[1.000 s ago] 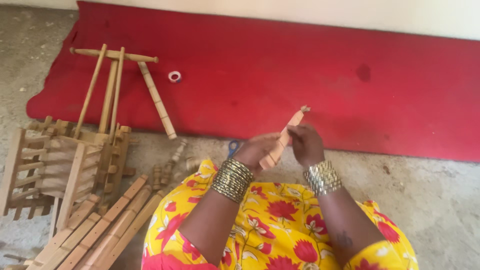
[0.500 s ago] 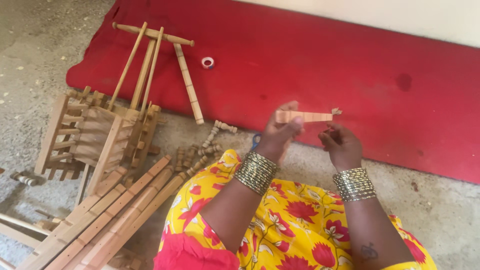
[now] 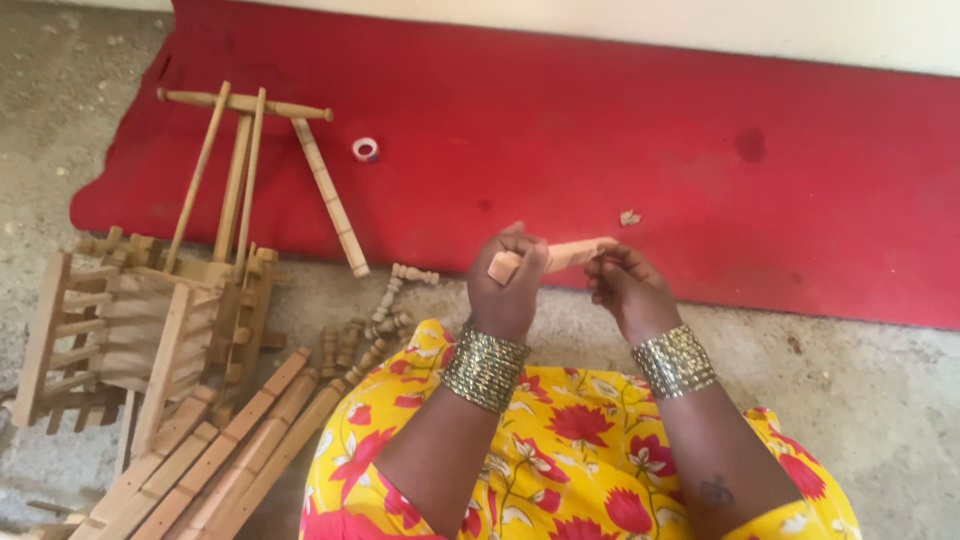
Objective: The person sits on the floor and wraps tape around long wooden bars, rotating each bar by hand to wind the tape along its length. Finished bars are set on a pile beside them, and another person's hands take a stack of the taped parts partway through.
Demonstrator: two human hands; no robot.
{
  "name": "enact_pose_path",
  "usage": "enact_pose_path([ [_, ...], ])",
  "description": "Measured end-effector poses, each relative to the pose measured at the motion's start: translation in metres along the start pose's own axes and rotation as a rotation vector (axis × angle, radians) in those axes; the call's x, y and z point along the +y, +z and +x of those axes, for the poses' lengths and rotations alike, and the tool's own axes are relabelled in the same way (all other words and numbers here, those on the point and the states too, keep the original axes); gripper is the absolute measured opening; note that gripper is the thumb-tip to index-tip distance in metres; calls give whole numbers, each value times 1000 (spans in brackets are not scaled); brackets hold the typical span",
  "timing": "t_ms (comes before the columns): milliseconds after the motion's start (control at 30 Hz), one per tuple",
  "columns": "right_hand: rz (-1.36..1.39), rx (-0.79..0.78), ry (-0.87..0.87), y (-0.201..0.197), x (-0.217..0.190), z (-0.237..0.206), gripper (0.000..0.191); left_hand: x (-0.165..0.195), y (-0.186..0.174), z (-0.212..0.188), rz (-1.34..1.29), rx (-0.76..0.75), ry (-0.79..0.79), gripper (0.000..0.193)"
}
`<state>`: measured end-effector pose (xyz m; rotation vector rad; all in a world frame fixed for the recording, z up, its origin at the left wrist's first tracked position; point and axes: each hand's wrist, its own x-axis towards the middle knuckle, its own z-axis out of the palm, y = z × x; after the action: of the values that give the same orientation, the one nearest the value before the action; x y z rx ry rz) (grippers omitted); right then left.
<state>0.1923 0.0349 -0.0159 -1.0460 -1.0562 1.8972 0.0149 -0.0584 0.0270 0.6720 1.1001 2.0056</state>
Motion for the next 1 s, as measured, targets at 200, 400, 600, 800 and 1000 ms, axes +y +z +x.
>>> enact_pose_path([
  [200,49,-27,-89,23,-4,-11,18,0,7,-9,139,-151,-17,17],
  [400,82,-44,-105,31,-6,-18,17,-5,8,-3,267,-179,-162,29],
  [600,158,-135,-100,23,-3,-22,19,-7,4,-3,562,-240,112,17],
  [800,293,-290,-76,19,-7,-24,17,-9,3,-4,349,-280,171,13],
  [1000,-21,-249,-166,26,-11,-29,24,-8,5,-4,447,-175,-7,13],
])
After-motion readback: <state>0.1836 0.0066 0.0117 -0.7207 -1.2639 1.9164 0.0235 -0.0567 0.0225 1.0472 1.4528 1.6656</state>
